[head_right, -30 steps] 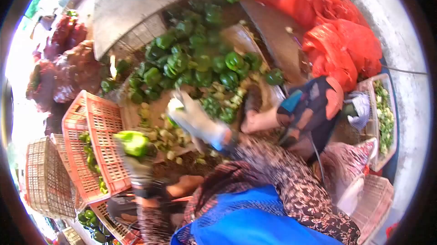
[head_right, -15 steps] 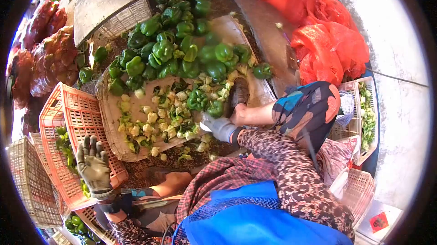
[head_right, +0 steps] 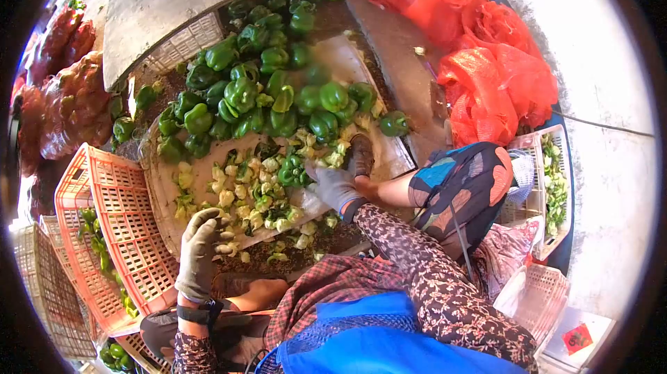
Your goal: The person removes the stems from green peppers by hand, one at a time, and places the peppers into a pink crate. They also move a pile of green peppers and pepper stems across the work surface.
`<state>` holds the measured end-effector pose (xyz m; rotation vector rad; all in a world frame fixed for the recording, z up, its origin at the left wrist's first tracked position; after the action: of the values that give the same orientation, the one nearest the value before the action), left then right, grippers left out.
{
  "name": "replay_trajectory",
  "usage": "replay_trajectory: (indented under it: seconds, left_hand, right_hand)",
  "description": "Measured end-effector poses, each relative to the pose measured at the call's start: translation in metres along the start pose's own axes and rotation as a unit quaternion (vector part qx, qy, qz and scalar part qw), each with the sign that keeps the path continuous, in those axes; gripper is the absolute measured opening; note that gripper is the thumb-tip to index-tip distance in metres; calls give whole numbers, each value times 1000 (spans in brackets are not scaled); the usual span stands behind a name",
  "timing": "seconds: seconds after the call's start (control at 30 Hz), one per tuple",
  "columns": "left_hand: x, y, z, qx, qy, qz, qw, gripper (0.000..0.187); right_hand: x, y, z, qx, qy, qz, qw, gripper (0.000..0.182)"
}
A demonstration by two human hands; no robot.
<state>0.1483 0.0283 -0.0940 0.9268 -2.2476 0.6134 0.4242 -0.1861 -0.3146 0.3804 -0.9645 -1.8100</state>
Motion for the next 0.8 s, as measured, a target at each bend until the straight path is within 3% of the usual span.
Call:
replay_trajectory:
  seconds: [0.03, 0.07, 0.2, 0.23, 0.3, 0.33, 0.37, 0.43, 0.5, 0.53, 0.57, 0.63, 0.67, 0.7, 0.77, 0.8]
  left_hand:
    - [1, -4, -1, 24, 10, 2, 1000, 37]
    - [2, -5, -2, 47, 20, 6, 999, 38]
    - [5, -2, -1, -34, -28, -8, 999, 35]
    - [13, -8, -4, -28, -29, 3, 999, 38]
    - [15, -9, 12, -103, -121, 35, 987, 49]
    - [30, -15, 3, -163, -123, 27, 979, 64]
    - [36, -16, -5, -412, -311, -41, 855, 81]
    - [56, -19, -7, -415, -389, -76, 819, 95]
    - [65, -18, 2, -197, -310, 39, 930, 102]
    - [70, -14, 6, -107, -247, 78, 960, 94]
    - [83, -11, 1, -109, -256, 66, 958, 94]
    - [109, 4, -9, 98, -235, 6, 967, 87]
    - [112, 18, -7, 158, -279, -20, 947, 86]
    - [121, 31, -15, 140, -330, -58, 932, 92]
    - [138, 48, -19, 157, -379, -113, 905, 97]
    - [143, 51, -20, 151, -388, -118, 902, 97]
  right_hand:
    - [-11, -19, -16, 207, 30, 69, 975, 54]
    - [-17, 28, 33, 115, -169, 159, 966, 48]
    - [1, 58, 53, 93, -167, 51, 980, 41]
    - [-3, 80, 81, 99, -158, 52, 981, 41]
    - [-15, 104, 145, 11, -37, 115, 993, 39]
    - [-17, 102, 160, -120, -20, 129, 984, 36]
    - [-16, 121, 203, -154, 6, 175, 972, 32]
    - [-8, 132, 267, -274, 108, 196, 935, 29]
    - [-5, 134, 318, -205, 220, 245, 922, 30]
    - [-3, 138, 346, -119, 248, 226, 935, 32]
    - [-2, 131, 358, -118, 263, 226, 931, 32]
    - [1, 127, 377, -344, 241, 71, 905, 31]
    - [7, 137, 389, -276, 235, 26, 932, 28]
    - [15, 140, 398, -278, 204, 56, 937, 21]
    - [33, 112, 400, -371, 323, 80, 867, 17]
    - [46, 100, 406, -370, 302, 166, 863, 18]
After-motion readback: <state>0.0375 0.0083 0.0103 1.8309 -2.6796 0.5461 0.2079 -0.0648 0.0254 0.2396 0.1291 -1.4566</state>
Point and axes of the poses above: each hand's wrist, its own x-axis away from the middle knuckle, its own y-axis out of the back of the hand, z = x × y, the point moved 4 cm from there along -x, towards the middle knuckle, and after that the axes turned 5 degrees about y, right-handed, at the moved point
